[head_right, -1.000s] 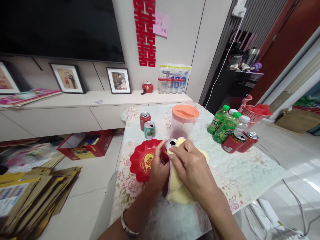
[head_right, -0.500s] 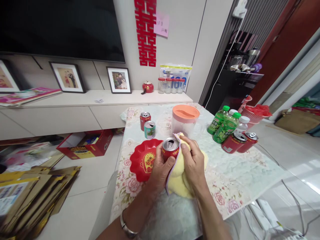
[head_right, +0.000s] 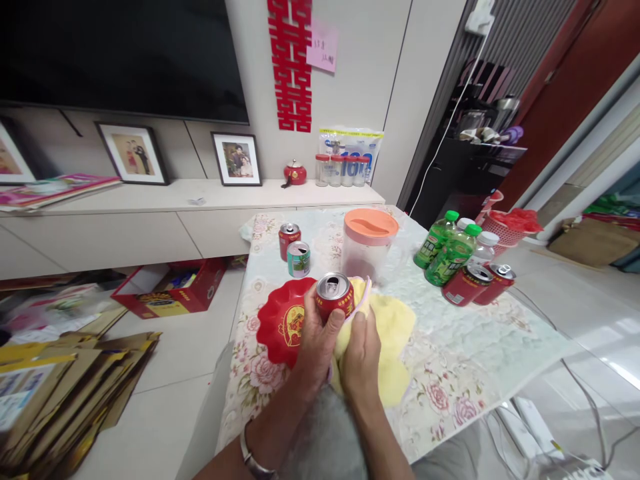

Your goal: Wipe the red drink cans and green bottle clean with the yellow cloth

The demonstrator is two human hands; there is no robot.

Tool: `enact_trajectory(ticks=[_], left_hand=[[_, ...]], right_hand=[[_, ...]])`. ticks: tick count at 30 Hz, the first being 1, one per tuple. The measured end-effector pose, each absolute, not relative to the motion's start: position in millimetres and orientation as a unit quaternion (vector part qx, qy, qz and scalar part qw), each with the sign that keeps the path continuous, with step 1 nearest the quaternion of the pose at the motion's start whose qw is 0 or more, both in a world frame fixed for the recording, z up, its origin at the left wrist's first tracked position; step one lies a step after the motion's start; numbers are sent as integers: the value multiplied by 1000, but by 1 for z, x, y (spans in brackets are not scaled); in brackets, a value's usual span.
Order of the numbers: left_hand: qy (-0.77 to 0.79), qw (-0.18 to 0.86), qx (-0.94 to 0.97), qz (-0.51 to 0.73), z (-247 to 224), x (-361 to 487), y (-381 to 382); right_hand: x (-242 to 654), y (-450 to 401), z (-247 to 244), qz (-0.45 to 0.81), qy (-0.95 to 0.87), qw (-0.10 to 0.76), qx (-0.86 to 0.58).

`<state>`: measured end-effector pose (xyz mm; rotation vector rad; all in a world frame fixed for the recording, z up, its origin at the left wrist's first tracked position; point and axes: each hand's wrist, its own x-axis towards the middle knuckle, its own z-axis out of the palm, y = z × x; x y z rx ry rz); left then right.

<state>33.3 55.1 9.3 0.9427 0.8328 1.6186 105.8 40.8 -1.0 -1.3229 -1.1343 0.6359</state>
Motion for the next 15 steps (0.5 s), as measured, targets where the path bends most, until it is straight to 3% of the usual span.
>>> enact_trajectory(ticks=[7, 15], left_hand=[[380, 527, 416, 636, 16, 30, 50], [342, 516, 428, 658, 14, 35, 49]], right_hand=[[103, 26, -12, 183, -528, 608, -563], [116, 47, 7, 306, -456, 663, -508]])
